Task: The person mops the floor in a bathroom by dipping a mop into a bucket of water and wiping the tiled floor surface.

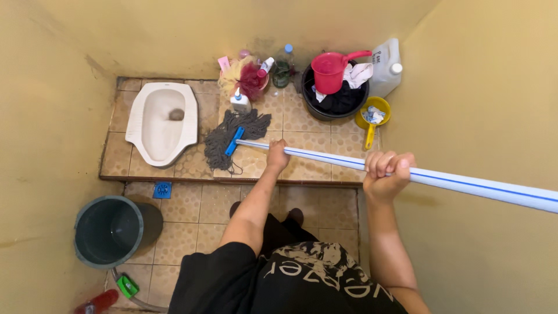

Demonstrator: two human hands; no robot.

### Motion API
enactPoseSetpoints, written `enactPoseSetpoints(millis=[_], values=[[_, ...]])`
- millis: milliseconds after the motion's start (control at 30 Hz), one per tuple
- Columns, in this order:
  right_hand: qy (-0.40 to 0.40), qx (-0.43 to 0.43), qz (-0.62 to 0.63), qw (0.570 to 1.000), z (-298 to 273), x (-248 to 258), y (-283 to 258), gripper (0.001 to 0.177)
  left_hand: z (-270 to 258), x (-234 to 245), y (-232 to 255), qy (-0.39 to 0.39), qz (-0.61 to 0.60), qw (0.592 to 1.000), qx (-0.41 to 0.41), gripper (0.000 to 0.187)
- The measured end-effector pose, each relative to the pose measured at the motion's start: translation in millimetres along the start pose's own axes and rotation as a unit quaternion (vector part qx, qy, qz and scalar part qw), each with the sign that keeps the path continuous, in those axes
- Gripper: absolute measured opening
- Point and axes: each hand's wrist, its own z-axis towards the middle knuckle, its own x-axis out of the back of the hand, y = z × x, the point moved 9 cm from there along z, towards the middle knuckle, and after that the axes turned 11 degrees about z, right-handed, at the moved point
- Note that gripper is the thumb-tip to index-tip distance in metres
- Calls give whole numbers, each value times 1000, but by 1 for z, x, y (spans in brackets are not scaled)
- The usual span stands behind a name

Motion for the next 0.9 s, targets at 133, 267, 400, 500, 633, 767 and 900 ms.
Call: enactPoseSetpoints(millis=[133, 267, 400, 500, 633, 767, 900], values=[[-23, -32, 5, 999, 6, -6, -21, 33, 9, -6, 31, 43, -46, 998, -31, 12], [-26, -5, -35, 999, 12, -9, -58, 33, 16, -34, 84, 34, -145, 987, -51, 13], [-24, 58, -122, 991, 7, -12, -96, 36, 16, -69, 149, -22, -194, 974, -114, 9], [-54, 123, -180, 974, 9, -3, -120, 29, 16, -82, 180, -101, -146, 972, -153, 7], [49, 106, -126, 985, 19, 48, -131, 40, 4, -89, 171, -223, -47, 966, -123, 14], [71, 70, -97, 990, 16, 66, -100, 50, -7, -63, 118, -165, -46, 980, -104, 16], [73, 29, -62, 995, 5, 54, -40, 49, -7, -46, 36, -171, 8, 985, -32, 20]])
